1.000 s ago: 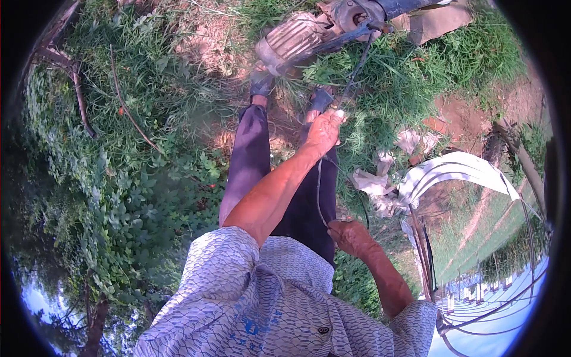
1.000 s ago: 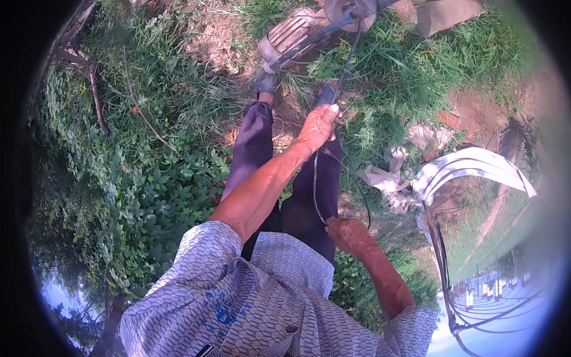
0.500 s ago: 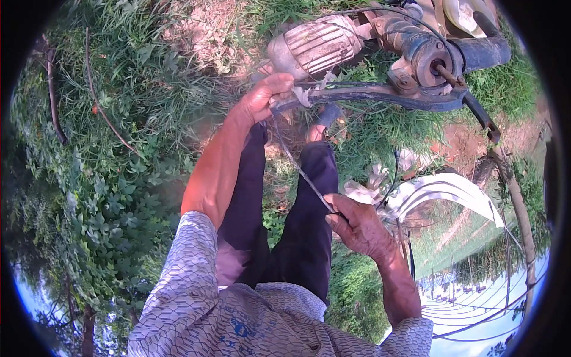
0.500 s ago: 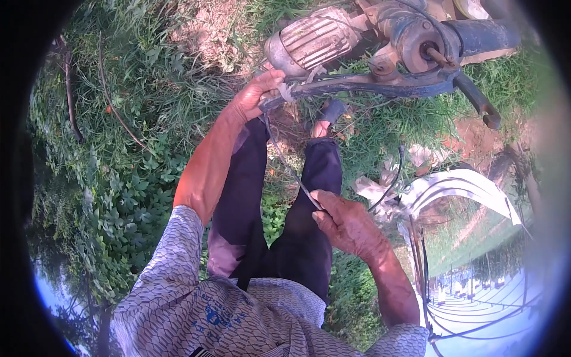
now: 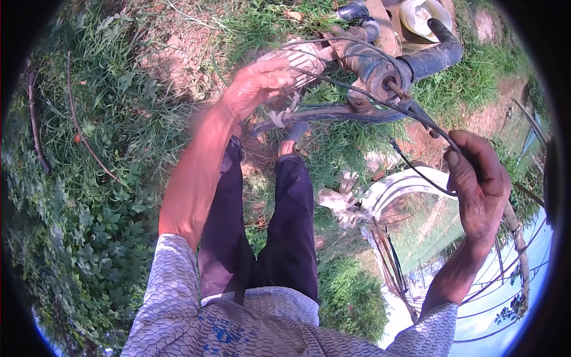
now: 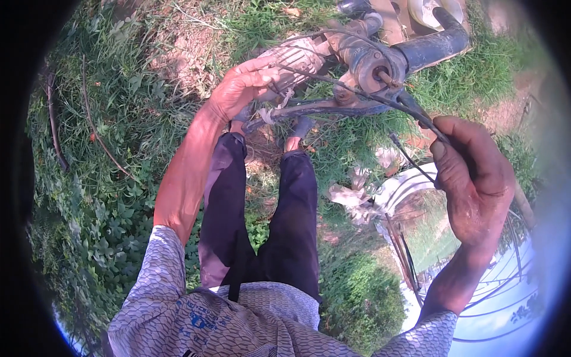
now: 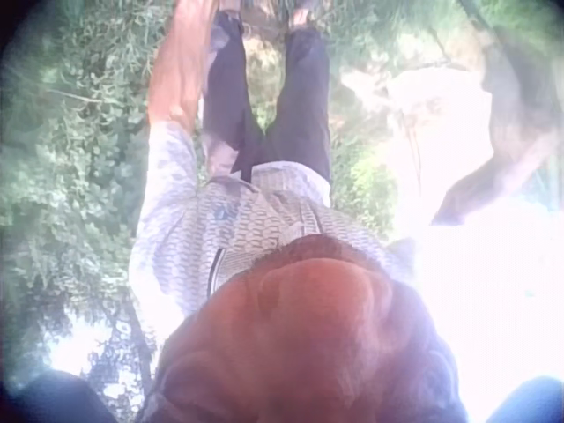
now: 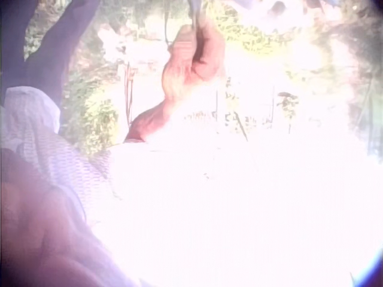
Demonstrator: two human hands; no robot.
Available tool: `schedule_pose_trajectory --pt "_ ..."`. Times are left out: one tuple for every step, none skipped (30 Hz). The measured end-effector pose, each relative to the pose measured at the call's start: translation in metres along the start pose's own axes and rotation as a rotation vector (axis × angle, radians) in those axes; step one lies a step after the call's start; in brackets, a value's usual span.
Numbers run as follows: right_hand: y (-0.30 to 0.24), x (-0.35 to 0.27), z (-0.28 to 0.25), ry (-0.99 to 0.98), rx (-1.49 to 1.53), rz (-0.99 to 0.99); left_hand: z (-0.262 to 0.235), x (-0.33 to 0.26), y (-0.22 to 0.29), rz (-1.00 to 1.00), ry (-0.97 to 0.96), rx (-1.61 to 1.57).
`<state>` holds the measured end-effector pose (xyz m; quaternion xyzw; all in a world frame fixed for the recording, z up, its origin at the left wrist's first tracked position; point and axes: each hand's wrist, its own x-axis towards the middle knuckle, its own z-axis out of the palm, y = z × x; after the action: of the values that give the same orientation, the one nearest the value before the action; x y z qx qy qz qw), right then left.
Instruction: The person manipulates wire and parts of a water pump by hand while kneeling in an outdoor field, then cleans their hands with water from a container.
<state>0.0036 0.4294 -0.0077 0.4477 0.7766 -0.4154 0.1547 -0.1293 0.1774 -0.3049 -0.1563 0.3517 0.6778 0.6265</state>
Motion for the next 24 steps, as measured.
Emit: schedule_pose_trajectory --pt "0.005 0.02 -0.001 0.06 -0.064 -0.07 -0.001 0.008 0.002 -0.039 0.094 0.081" --pt "0.012 0.045 0.001 0.12 -0.126 -0.138 -0.001 0.015 0.002 -0.079 0.189 0.162" --pt "0.023 0.07 -0.001 0.148 -0.202 -0.131 0.01 0.022 -0.001 -0.078 0.327 0.198" --pt "0.034 0.093 -0.007 0.179 -0.287 -0.122 0.021 0.032 -0.002 -0.08 0.308 0.193" --pt "0.051 0.116 -0.014 0.203 -0.265 -0.134 0.028 0.04 0.0 -0.089 0.332 0.35" --pt "0.066 0.13 -0.021 0.226 -0.252 -0.143 0.035 0.049 -0.004 -0.099 0.35 0.5" --pt "0.076 0.137 -0.017 0.227 -0.244 -0.14 0.038 0.056 -0.007 -0.002 0.356 0.564" --pt "0.086 0.142 -0.012 0.261 -0.221 -0.096 0.037 0.06 -0.006 -0.004 0.356 0.571" --pt "0.098 0.142 -0.011 0.296 -0.208 -0.041 0.041 0.064 -0.005 -0.014 0.38 0.623" --pt "0.1 0.133 -0.001 0.282 -0.275 -0.053 0.037 0.064 0.0 -0.019 0.417 0.689" --pt "0.113 0.122 0.01 0.266 -0.217 0.002 0.033 0.062 0.001 -0.019 0.437 0.71" --pt "0.13 0.106 0.018 0.259 -0.179 0.058 0.037 0.065 -0.002 -0.021 0.423 0.71" --pt "0.148 0.09 0.031 0.228 -0.071 0.127 0.039 0.065 -0.004 -0.017 0.398 0.718" --pt "0.165 0.073 0.05 0.197 0.038 0.197 0.041 0.065 -0.005 -0.015 0.371 0.727" --pt "0.182 0.059 0.07 0.198 0.129 0.215 0.04 0.067 -0.009 -0.03 0.343 0.749" --pt "0.195 0.048 0.097 0.19 0.237 0.232 0.036 0.064 -0.009 -0.036 0.34 0.762" --pt "0.197 0.04 0.12 0.204 0.364 0.229 0.033 0.057 -0.008 -0.035 0.323 0.73" --pt "0.196 0.031 0.136 0.22 0.483 0.229 0.03 0.05 -0.01 -0.038 0.303 0.691" --pt "0.194 0.02 0.152 0.268 0.522 0.197 0.023 0.039 -0.006 -0.035 0.309 0.588" --pt "0.19 0.008 0.164 0.316 0.559 0.167 0.015 0.027 -0.001 -0.043 0.317 0.604" --pt "0.18 -0.002 0.165 0.361 0.607 0.154 0.005 0.013 0.002 0.005 0.376 0.594" --pt "0.18 -0.009 0.162 0.357 0.612 0.166 -0.006 -0.002 0.001 0.045 0.431 0.581" --pt "0.182 -0.011 0.164 0.355 0.628 0.22 -0.025 -0.02 0.003 -0.022 0.537 0.596" --pt "0.184 -0.012 0.162 0.362 0.63 0.261 -0.042 -0.034 0.004 -0.076 0.63 0.597"
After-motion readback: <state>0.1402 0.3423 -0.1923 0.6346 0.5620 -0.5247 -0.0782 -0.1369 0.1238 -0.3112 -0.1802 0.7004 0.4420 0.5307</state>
